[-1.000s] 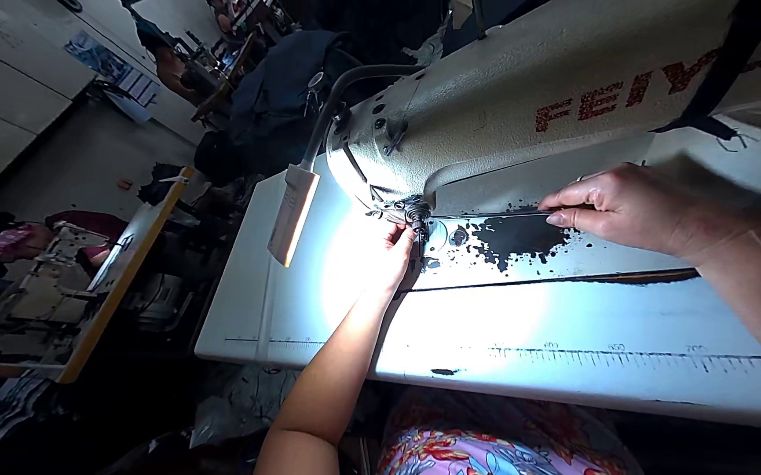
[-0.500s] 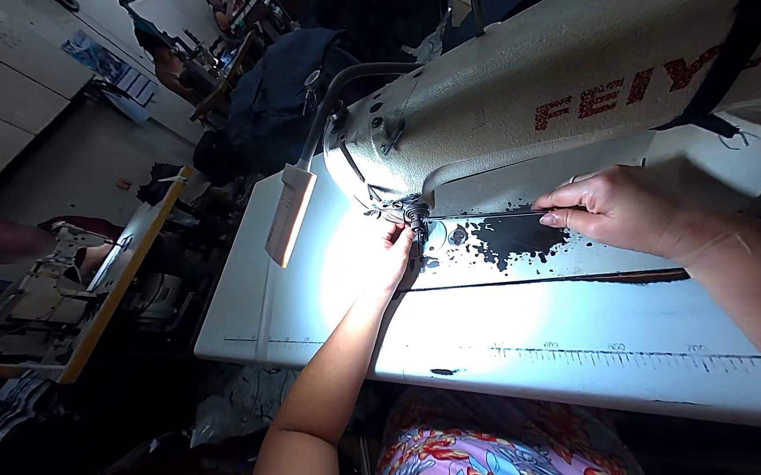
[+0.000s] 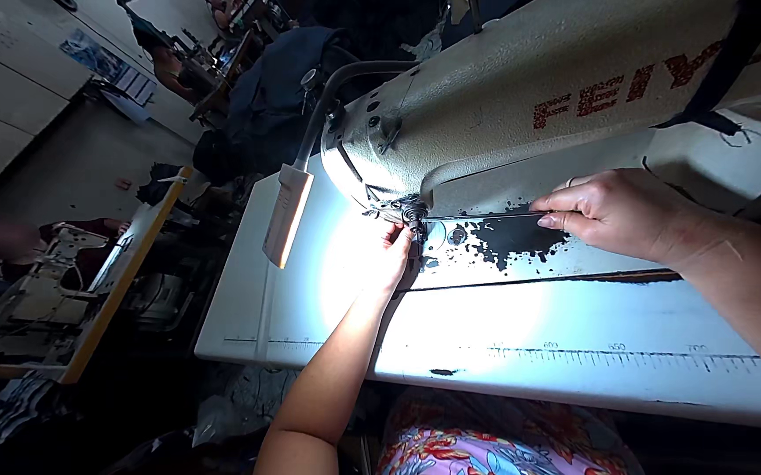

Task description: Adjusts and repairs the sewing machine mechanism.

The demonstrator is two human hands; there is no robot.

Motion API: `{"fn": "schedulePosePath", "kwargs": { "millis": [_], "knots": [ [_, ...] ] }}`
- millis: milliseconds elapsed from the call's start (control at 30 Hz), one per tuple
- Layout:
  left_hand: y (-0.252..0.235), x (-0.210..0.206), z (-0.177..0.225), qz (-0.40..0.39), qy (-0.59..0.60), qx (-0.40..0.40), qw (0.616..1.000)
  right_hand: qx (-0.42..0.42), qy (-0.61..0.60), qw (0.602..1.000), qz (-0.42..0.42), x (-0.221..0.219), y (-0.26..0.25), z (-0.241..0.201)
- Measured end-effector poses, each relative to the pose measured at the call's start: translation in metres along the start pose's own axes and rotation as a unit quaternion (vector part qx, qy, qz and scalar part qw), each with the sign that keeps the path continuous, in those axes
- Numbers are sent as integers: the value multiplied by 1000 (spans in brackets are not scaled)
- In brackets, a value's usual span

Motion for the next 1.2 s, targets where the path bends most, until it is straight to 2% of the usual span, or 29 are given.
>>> {"fn": "schedulePosePath", "kwargs": {
  "millis": [133, 367, 567, 767, 933, 1200],
  "knots": [
    [0, 1, 0, -4, 9, -14, 1000, 45, 28, 998, 44, -6, 6, -2],
    [0, 1, 0, -6, 2, -5, 1000, 70, 53, 991, 98, -7, 9, -8],
    [-1, 1, 3, -10, -22, -15, 1000, 53, 32, 995, 75, -10, 10, -4],
    [0, 0, 2, -1, -26, -6, 1000, 71, 26, 996, 38, 0, -2, 0],
    [0, -3, 5, 8, -22, 3, 1000, 44, 24, 999, -7, 1, -9, 4],
    [2, -4, 7, 19, -28, 30, 999, 107, 71, 990, 64, -4, -4, -2]
  ]
}}
Point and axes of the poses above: each hand's wrist, its own y-axis away from the middle knuckle, its own x-axis out of the back of the hand, z = x × y, the point moved 4 cm from there along -y, towards the middle knuckle, and after that the axes turned 11 degrees about -x, right-handed, at the moved point
